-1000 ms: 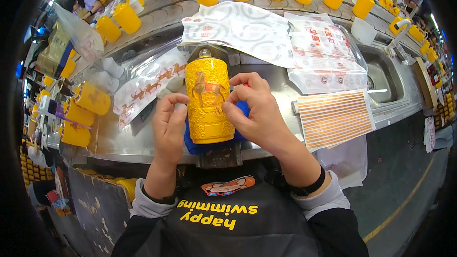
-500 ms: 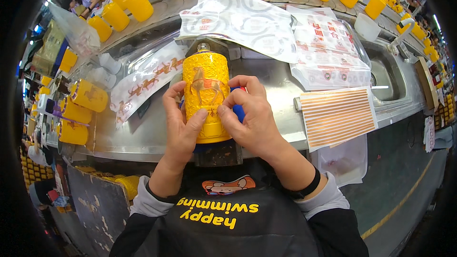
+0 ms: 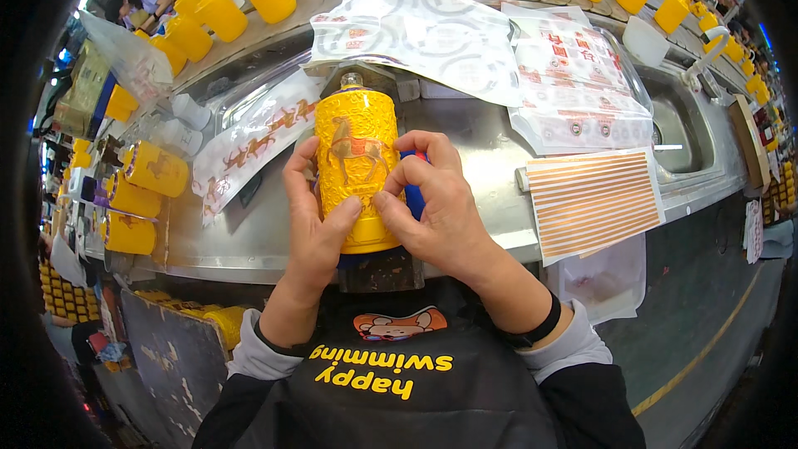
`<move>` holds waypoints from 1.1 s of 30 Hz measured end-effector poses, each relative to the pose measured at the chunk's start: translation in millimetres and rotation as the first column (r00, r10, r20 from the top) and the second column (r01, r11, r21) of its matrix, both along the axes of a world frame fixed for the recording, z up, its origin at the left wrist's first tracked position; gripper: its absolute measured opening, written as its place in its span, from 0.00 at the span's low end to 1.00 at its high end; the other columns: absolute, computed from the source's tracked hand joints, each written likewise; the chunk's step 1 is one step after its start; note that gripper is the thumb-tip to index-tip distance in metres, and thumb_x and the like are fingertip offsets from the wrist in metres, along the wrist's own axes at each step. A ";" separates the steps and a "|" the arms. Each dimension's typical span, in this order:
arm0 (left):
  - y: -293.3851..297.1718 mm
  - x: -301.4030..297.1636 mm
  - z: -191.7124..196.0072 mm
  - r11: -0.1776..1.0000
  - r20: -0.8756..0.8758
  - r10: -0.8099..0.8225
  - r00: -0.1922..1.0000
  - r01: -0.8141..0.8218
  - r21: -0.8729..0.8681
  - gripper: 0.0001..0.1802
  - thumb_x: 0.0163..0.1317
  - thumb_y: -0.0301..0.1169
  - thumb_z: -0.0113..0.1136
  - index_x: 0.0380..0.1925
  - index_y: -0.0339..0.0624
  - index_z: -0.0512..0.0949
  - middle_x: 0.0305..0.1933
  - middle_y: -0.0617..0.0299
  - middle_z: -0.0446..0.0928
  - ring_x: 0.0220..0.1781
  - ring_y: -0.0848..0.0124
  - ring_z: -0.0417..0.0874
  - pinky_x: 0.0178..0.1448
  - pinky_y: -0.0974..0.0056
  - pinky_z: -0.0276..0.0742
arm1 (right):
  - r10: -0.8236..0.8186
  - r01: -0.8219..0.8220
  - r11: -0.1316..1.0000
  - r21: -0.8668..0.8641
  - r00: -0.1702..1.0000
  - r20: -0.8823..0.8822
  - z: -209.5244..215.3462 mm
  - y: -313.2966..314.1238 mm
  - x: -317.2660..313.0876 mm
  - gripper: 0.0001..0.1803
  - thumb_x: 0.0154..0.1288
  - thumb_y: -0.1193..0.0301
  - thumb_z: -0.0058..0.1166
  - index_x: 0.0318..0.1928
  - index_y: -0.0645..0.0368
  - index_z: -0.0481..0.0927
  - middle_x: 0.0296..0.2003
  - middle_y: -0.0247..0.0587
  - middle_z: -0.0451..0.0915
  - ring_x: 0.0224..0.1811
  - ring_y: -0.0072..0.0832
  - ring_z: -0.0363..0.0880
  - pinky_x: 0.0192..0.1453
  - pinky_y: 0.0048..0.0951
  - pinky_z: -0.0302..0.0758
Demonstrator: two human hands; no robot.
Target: Applying decorative adhesive labels and protective red seals to yellow liquor bottles on an assembly line.
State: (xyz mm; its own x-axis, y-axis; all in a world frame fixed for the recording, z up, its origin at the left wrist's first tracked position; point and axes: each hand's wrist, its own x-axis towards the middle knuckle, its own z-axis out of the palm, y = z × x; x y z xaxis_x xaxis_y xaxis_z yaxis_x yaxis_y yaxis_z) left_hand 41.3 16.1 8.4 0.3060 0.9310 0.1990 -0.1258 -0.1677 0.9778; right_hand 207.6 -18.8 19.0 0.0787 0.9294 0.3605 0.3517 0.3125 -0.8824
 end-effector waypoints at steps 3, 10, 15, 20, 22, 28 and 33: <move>-0.2 -1.1 0.4 0.998 -0.006 -0.008 1.000 0.009 0.060 0.40 0.59 0.28 0.60 0.67 0.38 0.48 0.63 0.48 0.58 0.64 0.62 0.66 0.67 0.58 0.65 | 0.037 -0.037 0.999 -0.020 0.999 -0.018 -2.1 -0.8 2.9 0.07 0.56 0.73 0.60 0.32 0.60 0.75 0.49 0.51 0.68 0.51 0.39 0.70 0.56 0.33 0.68; 3.8 -1.6 -3.7 1.000 0.015 -0.014 1.000 0.013 0.025 0.40 0.60 0.29 0.60 0.67 0.39 0.48 0.65 0.48 0.57 0.65 0.62 0.65 0.68 0.58 0.64 | 0.084 -0.108 0.986 -0.125 0.980 -0.179 -16.3 3.7 6.3 0.12 0.61 0.68 0.62 0.37 0.59 0.73 0.51 0.46 0.64 0.49 0.30 0.66 0.52 0.26 0.69; 3.1 -1.8 -4.4 1.000 0.014 -0.012 1.000 0.012 0.024 0.41 0.60 0.29 0.60 0.67 0.39 0.47 0.65 0.48 0.56 0.65 0.62 0.65 0.68 0.58 0.64 | 0.131 -0.150 0.987 -0.061 0.963 -0.237 -24.3 6.4 7.6 0.14 0.61 0.66 0.63 0.38 0.57 0.71 0.51 0.46 0.64 0.52 0.31 0.65 0.54 0.27 0.69; 2.4 -1.2 -4.5 0.999 0.032 -0.032 0.999 0.032 0.009 0.42 0.60 0.29 0.61 0.68 0.40 0.47 0.65 0.49 0.56 0.65 0.62 0.65 0.68 0.58 0.65 | 0.130 -0.144 0.988 -0.056 0.970 -0.204 -25.3 7.5 8.8 0.14 0.61 0.66 0.63 0.38 0.57 0.71 0.51 0.47 0.64 0.52 0.32 0.65 0.54 0.27 0.68; 2.0 -1.5 -4.6 0.999 0.052 -0.032 0.998 0.033 -0.004 0.41 0.60 0.29 0.60 0.68 0.40 0.47 0.65 0.49 0.56 0.65 0.62 0.65 0.68 0.58 0.65 | 0.130 -0.142 0.989 -0.051 0.973 -0.192 -25.4 8.0 9.2 0.14 0.61 0.65 0.63 0.38 0.57 0.71 0.51 0.47 0.63 0.52 0.32 0.65 0.54 0.27 0.68; 2.1 -2.5 -5.2 0.999 0.061 -0.039 0.997 0.040 -0.002 0.41 0.60 0.27 0.58 0.68 0.41 0.47 0.65 0.51 0.57 0.65 0.62 0.65 0.69 0.58 0.64 | 0.131 -0.147 0.987 -0.061 0.970 -0.204 -25.7 9.3 8.3 0.15 0.60 0.64 0.64 0.37 0.57 0.71 0.50 0.47 0.63 0.52 0.33 0.65 0.55 0.28 0.68; 1.6 -3.0 -5.2 0.998 0.074 -0.055 0.996 0.056 -0.020 0.41 0.60 0.27 0.59 0.69 0.41 0.46 0.65 0.51 0.57 0.66 0.63 0.64 0.69 0.58 0.64 | 0.133 -0.148 0.986 -0.071 0.973 -0.186 -21.1 9.1 9.2 0.15 0.60 0.64 0.64 0.37 0.57 0.71 0.50 0.46 0.63 0.52 0.32 0.65 0.54 0.27 0.68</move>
